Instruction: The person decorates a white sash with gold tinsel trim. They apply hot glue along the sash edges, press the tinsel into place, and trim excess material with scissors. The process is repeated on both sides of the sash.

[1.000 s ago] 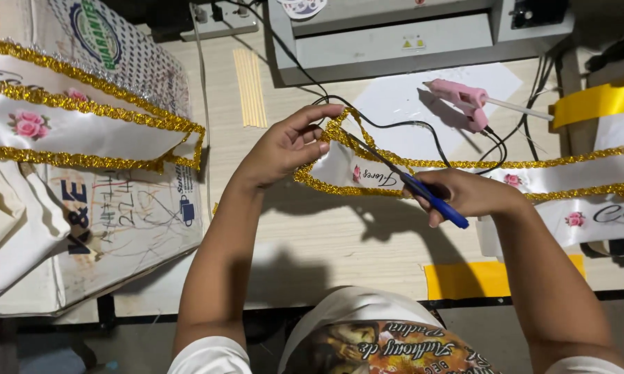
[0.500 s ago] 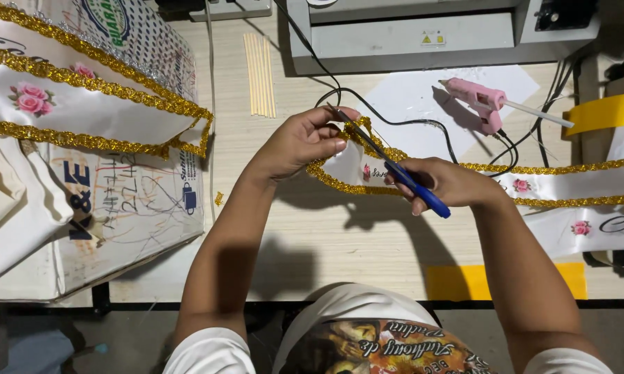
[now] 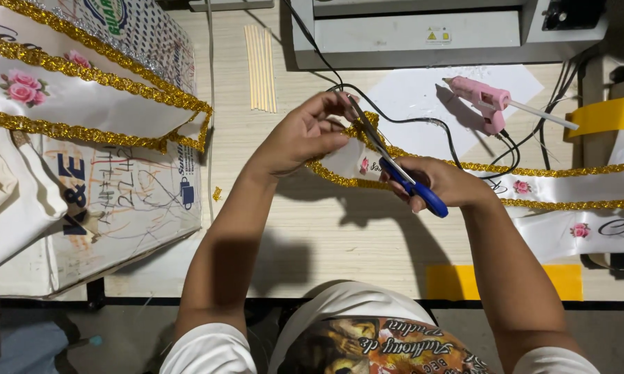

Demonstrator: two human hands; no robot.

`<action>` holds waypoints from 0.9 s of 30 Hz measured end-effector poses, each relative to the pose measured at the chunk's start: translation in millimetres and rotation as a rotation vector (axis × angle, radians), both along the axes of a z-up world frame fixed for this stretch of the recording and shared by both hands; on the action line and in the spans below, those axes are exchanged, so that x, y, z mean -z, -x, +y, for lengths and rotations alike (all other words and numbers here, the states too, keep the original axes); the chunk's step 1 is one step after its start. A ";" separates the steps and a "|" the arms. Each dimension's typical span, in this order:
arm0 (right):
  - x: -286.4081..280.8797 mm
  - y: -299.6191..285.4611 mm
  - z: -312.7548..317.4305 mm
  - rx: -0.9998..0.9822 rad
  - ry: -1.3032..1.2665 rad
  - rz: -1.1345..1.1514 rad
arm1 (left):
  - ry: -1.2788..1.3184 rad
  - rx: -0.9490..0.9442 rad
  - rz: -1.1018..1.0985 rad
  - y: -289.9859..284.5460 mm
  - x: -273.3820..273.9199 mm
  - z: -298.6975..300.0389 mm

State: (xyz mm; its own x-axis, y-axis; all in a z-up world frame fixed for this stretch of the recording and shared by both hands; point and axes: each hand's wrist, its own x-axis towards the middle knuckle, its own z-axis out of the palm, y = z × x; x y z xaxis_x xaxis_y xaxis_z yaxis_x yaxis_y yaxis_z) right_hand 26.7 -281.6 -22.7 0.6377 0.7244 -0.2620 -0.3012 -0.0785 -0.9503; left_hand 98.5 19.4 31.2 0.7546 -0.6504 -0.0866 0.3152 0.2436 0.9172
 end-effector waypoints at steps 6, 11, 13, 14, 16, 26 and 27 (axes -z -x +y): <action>-1.7 -3.3 0.2 0.014 -0.005 0.027 | -0.107 -0.151 -0.056 0.1 15.2 -9.1; -8.3 -5.2 6.9 -0.011 0.176 -0.071 | 0.011 -0.188 0.031 3.3 9.9 -12.7; -10.3 -4.8 6.7 0.000 0.123 -0.031 | -0.006 -0.178 0.016 4.0 4.5 -13.0; -11.4 -4.7 6.9 0.011 0.069 0.008 | -0.022 -0.167 0.001 4.3 1.8 -12.9; -11.7 -5.5 5.9 0.007 0.062 -0.012 | -0.043 -0.152 -0.010 3.9 -0.1 -12.4; -14.4 -5.2 8.4 0.008 0.029 0.017 | -0.044 -0.055 0.046 -3.6 16.5 -6.6; -15.7 -5.6 8.4 0.008 0.030 0.018 | -0.043 -0.055 0.047 -4.7 19.5 -6.2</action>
State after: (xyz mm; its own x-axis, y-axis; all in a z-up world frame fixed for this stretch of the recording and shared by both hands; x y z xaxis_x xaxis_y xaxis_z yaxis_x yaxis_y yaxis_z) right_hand 32.2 -273.2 -7.0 0.6387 0.7108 -0.2947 -0.3187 -0.1043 -0.9421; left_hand 103.2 13.3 11.7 0.7833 -0.6034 -0.1493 0.3450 0.2223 0.9119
